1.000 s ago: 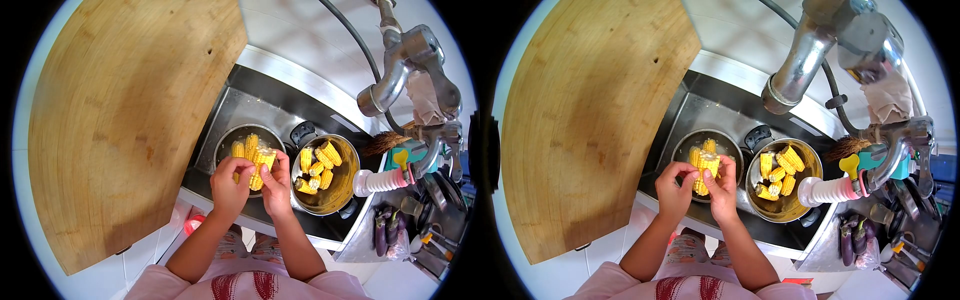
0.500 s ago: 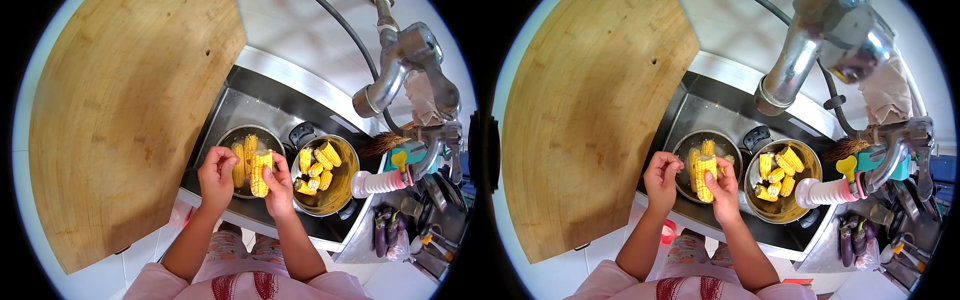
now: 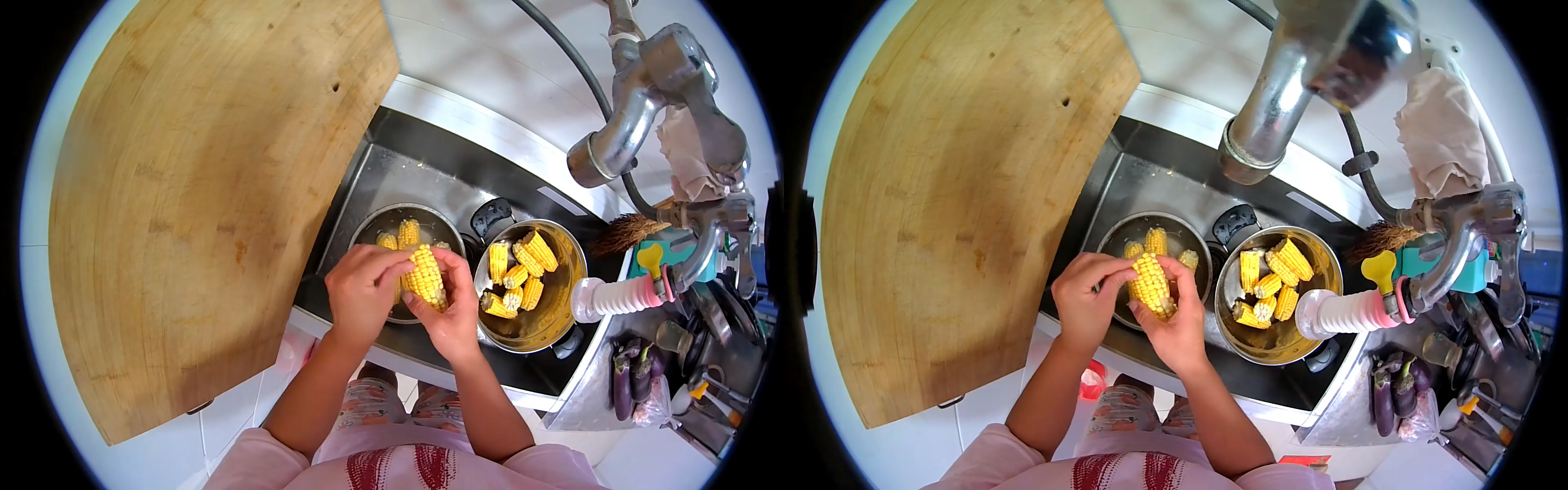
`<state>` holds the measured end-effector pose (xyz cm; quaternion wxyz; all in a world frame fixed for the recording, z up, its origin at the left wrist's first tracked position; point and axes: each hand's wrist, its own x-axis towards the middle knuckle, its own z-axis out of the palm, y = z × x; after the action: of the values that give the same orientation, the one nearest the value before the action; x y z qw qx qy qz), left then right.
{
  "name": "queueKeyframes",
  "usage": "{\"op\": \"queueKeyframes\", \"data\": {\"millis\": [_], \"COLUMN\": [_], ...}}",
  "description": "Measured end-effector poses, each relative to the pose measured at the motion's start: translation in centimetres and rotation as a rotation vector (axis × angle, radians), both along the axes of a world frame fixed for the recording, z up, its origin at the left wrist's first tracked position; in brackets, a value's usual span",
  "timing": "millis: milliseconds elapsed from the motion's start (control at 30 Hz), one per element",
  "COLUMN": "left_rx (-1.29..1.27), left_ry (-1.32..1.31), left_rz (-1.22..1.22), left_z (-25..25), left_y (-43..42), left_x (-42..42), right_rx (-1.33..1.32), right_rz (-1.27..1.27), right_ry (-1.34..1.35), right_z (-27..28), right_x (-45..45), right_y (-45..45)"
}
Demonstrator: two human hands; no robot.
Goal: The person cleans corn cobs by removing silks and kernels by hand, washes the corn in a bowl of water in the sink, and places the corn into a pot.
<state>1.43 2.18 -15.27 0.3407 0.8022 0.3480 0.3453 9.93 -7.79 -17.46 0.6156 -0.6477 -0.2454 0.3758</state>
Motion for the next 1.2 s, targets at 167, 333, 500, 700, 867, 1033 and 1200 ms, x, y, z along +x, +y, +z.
{"op": "queueKeyframes", "data": {"millis": [167,333,500,700,867,1033,1200], "left_rx": [-0.061,-0.048,0.026,0.116,0.057,-0.047,0.016], "left_ry": [0.000,-0.067,-0.083,-0.084,-0.060,-0.113,-0.052], "left_rz": [0.045,-0.002,-0.124,-0.187,-0.123,-0.121,-0.204], "left_z": [-0.4,-0.8,-0.4,-1.4,-1.4,-0.5,-0.4], "left_y": [0.4,0.5,0.6,1.5,1.3,1.5,1.5], "left_x": [-0.2,-0.6,-0.6,-0.4,-0.2,-0.7,-0.6], "right_rx": [0.076,0.021,-0.044,-0.079,-0.071,-0.072,-0.040], "right_rz": [0.020,0.024,0.019,-0.016,0.000,0.031,0.029], "right_ry": [-0.012,-0.064,-0.256,-0.156,-0.188,-0.339,-0.341], "right_z": [0.2,0.8,1.0,1.1,0.5,1.7,1.8], "right_x": [0.3,1.0,1.3,1.2,1.8,2.5,2.5], "right_y": [-0.1,-0.1,0.0,-0.1,-0.3,-0.2,-0.2]}}
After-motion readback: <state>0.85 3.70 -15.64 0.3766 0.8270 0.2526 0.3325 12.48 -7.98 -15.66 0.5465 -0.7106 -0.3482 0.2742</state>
